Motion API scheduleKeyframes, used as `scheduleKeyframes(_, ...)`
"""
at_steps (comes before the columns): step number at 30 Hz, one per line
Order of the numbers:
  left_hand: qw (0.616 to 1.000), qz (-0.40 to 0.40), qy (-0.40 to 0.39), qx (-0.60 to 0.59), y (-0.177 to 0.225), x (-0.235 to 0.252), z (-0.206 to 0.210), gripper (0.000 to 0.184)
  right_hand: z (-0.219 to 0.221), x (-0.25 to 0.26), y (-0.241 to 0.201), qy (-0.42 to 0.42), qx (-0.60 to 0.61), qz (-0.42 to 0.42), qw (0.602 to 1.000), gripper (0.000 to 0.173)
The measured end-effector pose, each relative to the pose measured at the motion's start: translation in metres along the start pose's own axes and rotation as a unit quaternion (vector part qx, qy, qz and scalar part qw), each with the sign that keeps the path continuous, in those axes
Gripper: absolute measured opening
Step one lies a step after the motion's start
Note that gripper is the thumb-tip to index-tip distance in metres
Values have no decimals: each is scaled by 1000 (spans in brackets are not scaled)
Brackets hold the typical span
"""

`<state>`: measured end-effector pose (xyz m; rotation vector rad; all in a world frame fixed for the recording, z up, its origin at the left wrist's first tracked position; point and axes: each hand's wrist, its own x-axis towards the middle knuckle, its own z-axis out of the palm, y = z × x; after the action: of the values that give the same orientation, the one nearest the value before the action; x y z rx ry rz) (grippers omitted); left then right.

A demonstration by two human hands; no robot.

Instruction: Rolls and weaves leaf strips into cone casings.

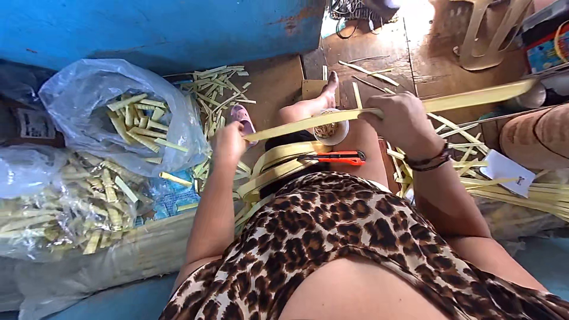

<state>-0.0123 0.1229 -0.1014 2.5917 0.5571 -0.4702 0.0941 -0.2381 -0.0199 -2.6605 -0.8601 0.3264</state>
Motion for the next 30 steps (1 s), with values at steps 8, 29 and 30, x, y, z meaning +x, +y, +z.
scheduleKeyframes(8, 980, 164, -26, -109, 54, -15, 18, 29, 19, 18, -49, -25, -6, -120, 992, 19)
scheduleKeyframes(29, 764, 251, 54, -593, 126, -90, -10, 15, 37, 11, -73, 360, 255, -329, 835, 11)
scheduleKeyframes(30, 769, 260, 74, -580, 126, -88, -7, 13, 36, 9, -74, 325, 305, -305, 842, 15)
